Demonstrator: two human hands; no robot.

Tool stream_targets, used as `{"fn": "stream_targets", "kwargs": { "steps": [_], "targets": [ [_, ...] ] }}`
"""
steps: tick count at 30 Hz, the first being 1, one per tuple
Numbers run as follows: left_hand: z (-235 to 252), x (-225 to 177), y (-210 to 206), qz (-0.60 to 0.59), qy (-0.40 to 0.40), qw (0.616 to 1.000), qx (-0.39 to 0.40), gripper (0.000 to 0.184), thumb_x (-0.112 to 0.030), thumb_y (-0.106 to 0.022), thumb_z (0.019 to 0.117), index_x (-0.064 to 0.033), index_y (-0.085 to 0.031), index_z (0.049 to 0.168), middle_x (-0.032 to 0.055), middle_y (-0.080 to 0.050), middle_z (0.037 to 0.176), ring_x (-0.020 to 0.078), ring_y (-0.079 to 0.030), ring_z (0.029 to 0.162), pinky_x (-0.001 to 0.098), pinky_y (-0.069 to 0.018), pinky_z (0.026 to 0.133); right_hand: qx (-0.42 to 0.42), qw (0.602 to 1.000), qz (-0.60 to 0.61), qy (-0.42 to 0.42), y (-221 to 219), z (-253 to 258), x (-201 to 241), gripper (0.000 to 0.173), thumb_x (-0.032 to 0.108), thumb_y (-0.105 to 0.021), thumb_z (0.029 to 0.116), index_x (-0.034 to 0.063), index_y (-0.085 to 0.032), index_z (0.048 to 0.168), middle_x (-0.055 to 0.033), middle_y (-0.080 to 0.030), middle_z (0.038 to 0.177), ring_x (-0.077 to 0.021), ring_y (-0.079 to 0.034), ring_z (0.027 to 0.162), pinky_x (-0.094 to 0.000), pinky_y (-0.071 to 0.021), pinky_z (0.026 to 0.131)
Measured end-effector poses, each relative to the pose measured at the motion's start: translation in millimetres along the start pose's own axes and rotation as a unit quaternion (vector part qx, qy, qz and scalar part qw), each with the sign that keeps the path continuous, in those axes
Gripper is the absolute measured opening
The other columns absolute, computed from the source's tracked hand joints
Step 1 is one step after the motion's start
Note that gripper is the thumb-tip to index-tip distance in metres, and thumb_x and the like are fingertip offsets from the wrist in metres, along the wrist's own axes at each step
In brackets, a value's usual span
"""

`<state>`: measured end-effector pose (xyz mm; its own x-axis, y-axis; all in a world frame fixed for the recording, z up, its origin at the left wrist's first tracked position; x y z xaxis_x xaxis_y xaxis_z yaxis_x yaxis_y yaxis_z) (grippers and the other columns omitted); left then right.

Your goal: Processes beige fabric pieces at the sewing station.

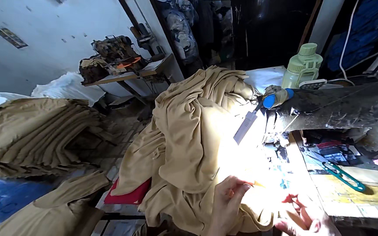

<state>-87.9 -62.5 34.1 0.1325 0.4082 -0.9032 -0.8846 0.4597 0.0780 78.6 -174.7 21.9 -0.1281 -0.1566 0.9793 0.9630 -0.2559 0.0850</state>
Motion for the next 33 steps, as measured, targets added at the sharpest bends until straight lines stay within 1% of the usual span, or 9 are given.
{"fn": "stream_targets", "kwargs": {
  "steps": [4,11,15,18,20,23,27,31,33],
  "targets": [
    [-6,17,-10,-0.129,0.165,0.976,-0.059,0.013,0.007,-0.063,0.0906,-0.0045,-0.068,0.091,-0.0029,-0.075,0.082,0.0066,-0.073,0.077,0.0261,-0.0624,0.076,-0.077,0.99,-0.114,0.007,8,-5,10,0.018,0.013,-0.075,0.0883,-0.0036,-0.069,0.092,-0.0036,-0.069,0.079,0.0012,-0.061,0.069,-0.0168,-0.0523,0.066],
    [-9,32,-19,-0.215,0.245,0.941,-0.088,0.017,0.012,-0.066,0.0853,-0.0041,-0.065,0.088,0.003,-0.074,0.079,0.0119,-0.074,0.072,0.0286,-0.0637,0.071,-0.154,0.984,-0.087,0.016,17,-7,2,0.01,0.005,-0.075,0.0856,-0.0014,-0.067,0.087,0.003,-0.07,0.083,0.0061,-0.065,0.074,-0.0131,-0.057,0.069],
    [9,29,-19,-0.112,0.171,0.978,-0.044,0.011,0.01,-0.063,0.0887,-0.0004,-0.062,0.093,0.0027,-0.074,0.08,0.0095,-0.073,0.071,0.0257,-0.0624,0.069,-0.17,0.977,-0.129,0.025,19,-3,-2,0.014,0.004,-0.075,0.083,-0.0054,-0.065,0.084,-0.0022,-0.068,0.078,0.0053,-0.062,0.071,-0.0117,-0.0543,0.068],
    [37,27,-28,0.099,0.065,0.993,-0.013,0.013,0.0,-0.06,0.0909,0.0043,-0.07,0.098,0.0046,-0.074,0.09,0.0062,-0.071,0.085,0.024,-0.0588,0.082,-0.163,0.971,-0.168,0.051,14,15,-9,0.016,0.007,-0.072,0.0834,-0.0058,-0.067,0.091,-0.0073,-0.07,0.082,0.0003,-0.065,0.076,-0.0135,-0.0541,0.072],
    [51,31,-41,0.233,0.006,0.972,0.022,0.017,-0.006,-0.061,0.0953,0.0028,-0.073,0.103,0.0084,-0.075,0.095,0.0128,-0.072,0.093,0.0315,-0.058,0.09,-0.155,0.97,-0.182,0.047,8,28,-22,0.021,0.012,-0.069,0.0852,-0.0049,-0.069,0.099,-0.0055,-0.07,0.081,-0.0003,-0.065,0.074,-0.0156,-0.0556,0.071],
    [59,37,-54,0.414,-0.011,0.905,0.101,0.025,-0.009,-0.058,0.0965,-0.0021,-0.074,0.115,0.0124,-0.075,0.109,0.0309,-0.07,0.106,0.0545,-0.0518,0.095,-0.082,0.973,-0.216,-0.017,-6,37,-34,0.025,0.01,-0.064,0.0885,-0.0063,-0.07,0.106,-0.0111,-0.072,0.085,-0.0158,-0.07,0.074,-0.032,-0.0595,0.07],
    [63,44,-51,0.458,-0.025,0.883,0.103,0.025,-0.009,-0.058,0.0968,-0.003,-0.076,0.112,0.0119,-0.075,0.113,0.0351,-0.068,0.112,0.0657,-0.0422,0.103,-0.029,0.975,-0.209,-0.064,-16,31,-24,0.02,0.007,-0.063,0.0906,-0.0063,-0.072,0.103,-0.0154,-0.073,0.088,-0.0211,-0.071,0.078,-0.036,-0.0579,0.074],
    [69,42,-61,0.397,-0.066,0.91,0.097,0.017,-0.016,-0.06,0.0976,-0.0095,-0.075,0.102,0.0005,-0.074,0.097,0.0163,-0.068,0.096,0.0375,-0.0525,0.091,-0.044,0.981,-0.179,-0.066,-14,30,-28,0.022,0.003,-0.064,0.0888,-0.0018,-0.074,0.107,-0.0109,-0.072,0.083,-0.0149,-0.066,0.069,-0.031,-0.0561,0.065],
    [70,51,-69,0.366,-0.061,0.921,0.117,0.016,-0.017,-0.06,0.0989,-0.0086,-0.073,0.1,0.0016,-0.073,0.096,0.0153,-0.068,0.098,0.0391,-0.0482,0.097,-0.055,0.982,-0.166,-0.073,-11,29,-33,0.025,0.003,-0.065,0.0877,-0.0023,-0.074,0.11,-0.008,-0.069,0.077,-0.0112,-0.062,0.064,-0.0278,-0.0532,0.061]
  ]
}}
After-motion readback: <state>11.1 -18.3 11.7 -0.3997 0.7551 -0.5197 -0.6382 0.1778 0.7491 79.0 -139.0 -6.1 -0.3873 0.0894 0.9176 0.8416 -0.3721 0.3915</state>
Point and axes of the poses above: each hand's wrist, its own z-axis towards the middle knuckle, its own y-axis out of the back of the hand, x = y × z, the point moved 8 cm from there along z, towards the middle knuckle
